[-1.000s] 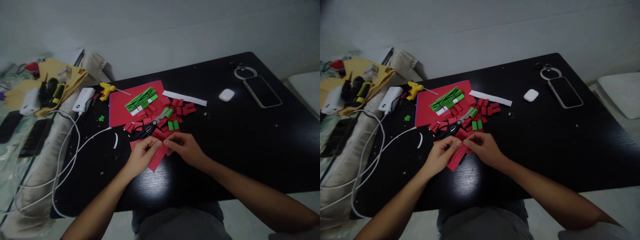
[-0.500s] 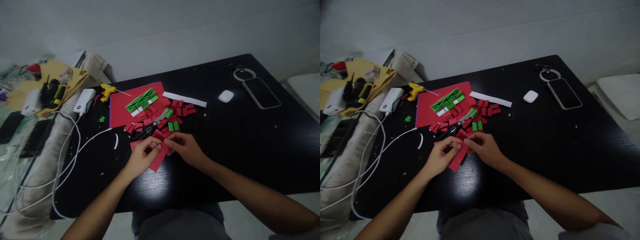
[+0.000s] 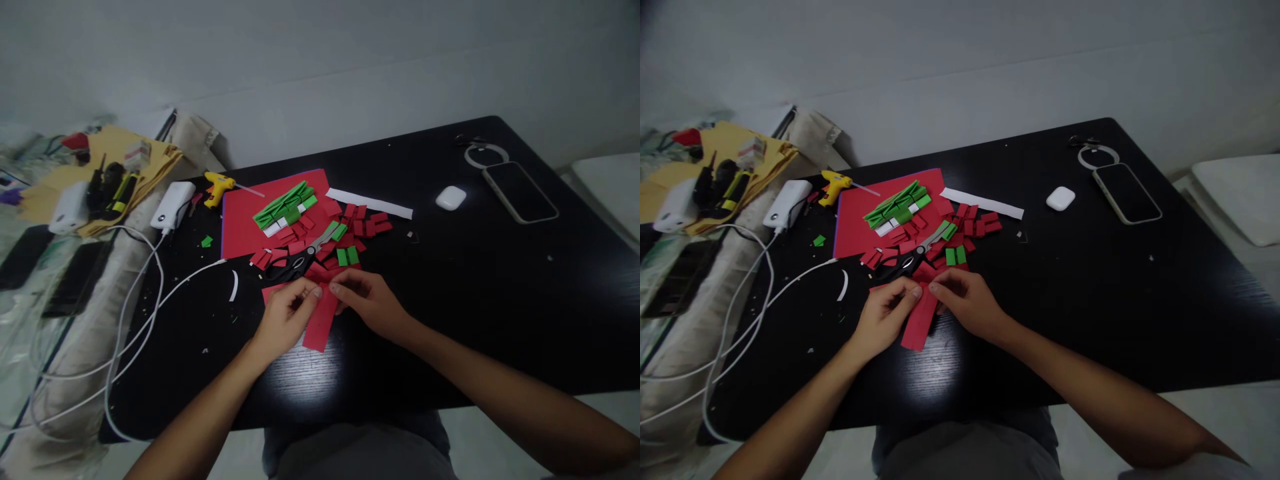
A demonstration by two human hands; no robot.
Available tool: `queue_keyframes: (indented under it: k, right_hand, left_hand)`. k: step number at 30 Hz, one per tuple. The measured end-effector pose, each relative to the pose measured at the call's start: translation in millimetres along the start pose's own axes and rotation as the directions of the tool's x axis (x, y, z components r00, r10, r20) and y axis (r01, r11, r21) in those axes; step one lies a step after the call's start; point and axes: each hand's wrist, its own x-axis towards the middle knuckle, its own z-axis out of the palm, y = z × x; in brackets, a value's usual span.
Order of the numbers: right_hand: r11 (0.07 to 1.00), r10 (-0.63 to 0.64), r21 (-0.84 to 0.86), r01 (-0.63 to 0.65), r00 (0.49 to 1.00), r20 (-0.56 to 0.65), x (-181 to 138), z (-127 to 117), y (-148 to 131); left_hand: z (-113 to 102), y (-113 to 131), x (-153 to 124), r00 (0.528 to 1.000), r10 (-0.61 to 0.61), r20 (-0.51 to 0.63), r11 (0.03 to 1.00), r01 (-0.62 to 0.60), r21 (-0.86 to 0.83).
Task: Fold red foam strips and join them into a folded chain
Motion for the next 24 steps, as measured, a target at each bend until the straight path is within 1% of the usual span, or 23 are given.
queue_keyframes:
  k: [3, 6, 12, 19, 22, 24]
  right_hand:
    - [0.998, 0.005, 0.062, -0.006, 1.0, 0.007, -0.6, 0.4, 1.0]
    - [0.997, 0.008, 0.078, -0.007, 1.0, -0.014, -1.0, 0.7, 1.5]
    - [0.998, -0.005, 0.057, 0.008, 0.999, -0.041, 0.1, 0.1, 1.5]
    - [0.999, -0.012, -0.037, 0.012, 1.0, -0.005, -1.6, 0.9, -0.5]
    - [1.0, -0.017, -0.015, 0.017, 1.0, -0.019, -2.9, 1.6, -0.4]
    - [1.0, -0.018, 0.008, 0.018, 1.0, -0.005, -3.5, 1.5, -0.1]
  left_hand:
    - [0.3, -1.4, 0.1, 1.0, -0.016, -0.022, 1.0, 0.015, -0.018]
    - [0.5, -2.7, 1.5, 0.999, -0.026, -0.033, 0.999, 0.025, -0.04]
    - [0.7, -3.2, 4.6, 0.999, -0.042, -0.024, 0.998, 0.041, -0.037]
    - [2.4, -5.2, 5.3, 0.998, -0.047, -0.035, 0.997, 0.045, -0.058]
    - [2.5, -5.0, 4.6, 0.998, -0.057, -0.03, 0.996, 0.055, -0.07]
    - [2.3, -3.9, 4.3, 0.997, -0.061, -0.041, 0.995, 0.057, -0.084]
